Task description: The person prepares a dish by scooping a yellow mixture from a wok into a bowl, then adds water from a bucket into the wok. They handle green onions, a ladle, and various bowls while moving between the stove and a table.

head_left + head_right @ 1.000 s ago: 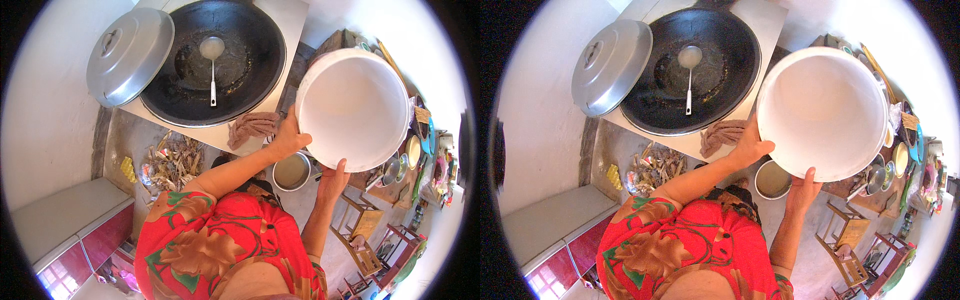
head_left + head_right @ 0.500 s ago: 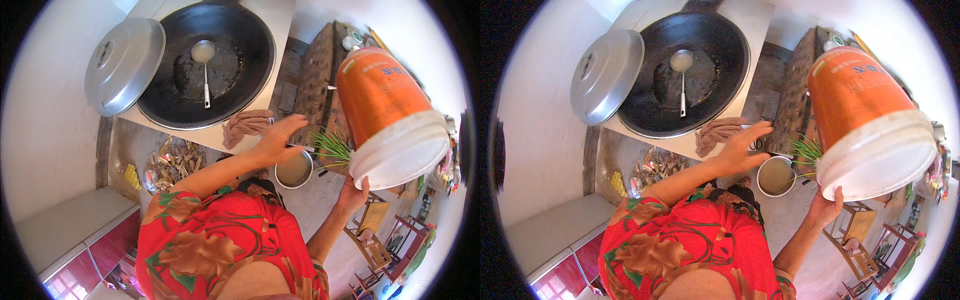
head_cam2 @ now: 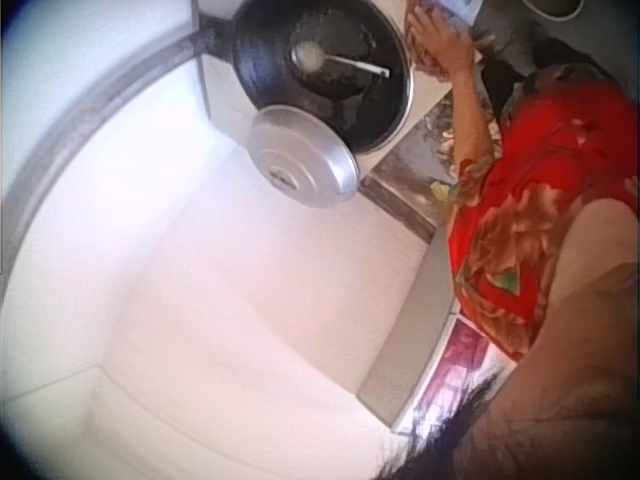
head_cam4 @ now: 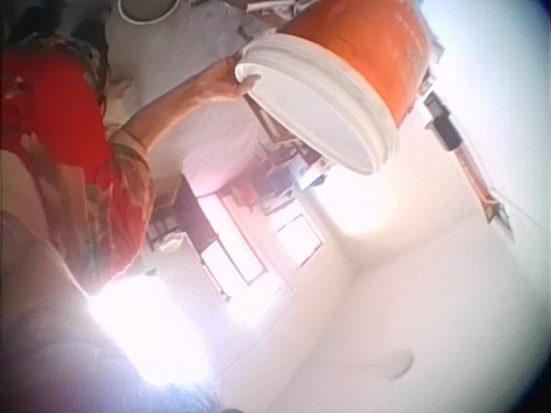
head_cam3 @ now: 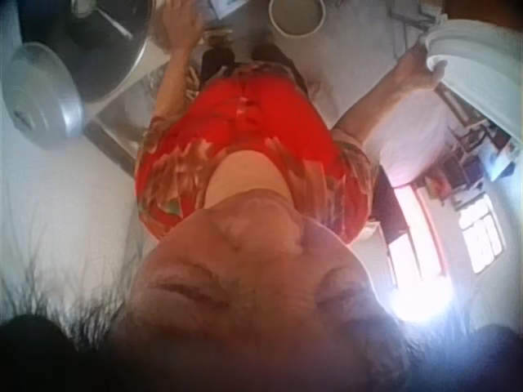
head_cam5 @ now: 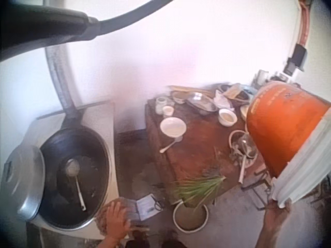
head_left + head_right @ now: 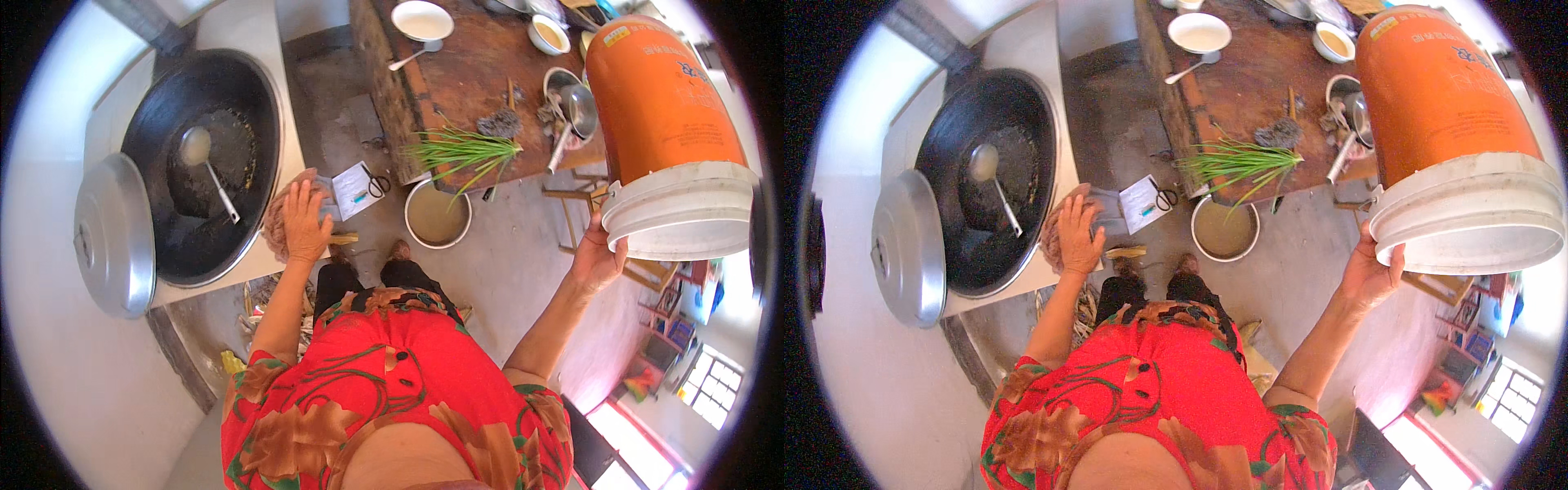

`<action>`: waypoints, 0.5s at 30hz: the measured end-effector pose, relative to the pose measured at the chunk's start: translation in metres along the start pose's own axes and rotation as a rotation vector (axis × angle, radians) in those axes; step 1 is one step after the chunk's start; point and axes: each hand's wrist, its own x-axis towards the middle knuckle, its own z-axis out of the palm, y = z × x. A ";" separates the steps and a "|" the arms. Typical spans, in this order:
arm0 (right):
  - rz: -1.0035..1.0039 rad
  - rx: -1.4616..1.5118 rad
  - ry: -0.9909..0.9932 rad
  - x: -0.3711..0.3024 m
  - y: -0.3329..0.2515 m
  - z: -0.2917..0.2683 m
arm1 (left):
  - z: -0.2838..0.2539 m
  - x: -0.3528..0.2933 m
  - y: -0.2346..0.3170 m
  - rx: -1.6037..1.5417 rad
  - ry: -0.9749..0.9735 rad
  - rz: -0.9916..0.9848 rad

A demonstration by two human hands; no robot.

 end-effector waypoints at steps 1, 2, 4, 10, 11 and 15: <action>-0.024 -0.027 0.051 -0.003 -0.010 -0.004 | 0.001 0.000 0.000 0.027 -0.012 0.002; -0.048 -0.057 0.101 -0.007 -0.019 -0.007 | 0.000 0.001 0.001 0.035 -0.019 -0.001; -0.100 -0.145 0.191 -0.017 -0.038 -0.014 | 0.000 0.003 0.002 0.046 -0.037 0.004; -0.212 -0.270 0.405 -0.077 -0.094 -0.036 | 0.006 -0.002 -0.003 0.057 -0.033 0.056; -0.214 -0.251 0.424 -0.086 -0.103 -0.041 | 0.005 -0.002 0.000 0.070 -0.043 0.054; -0.313 -0.321 0.560 -0.118 -0.129 -0.053 | 0.010 -0.004 0.003 0.083 -0.036 0.096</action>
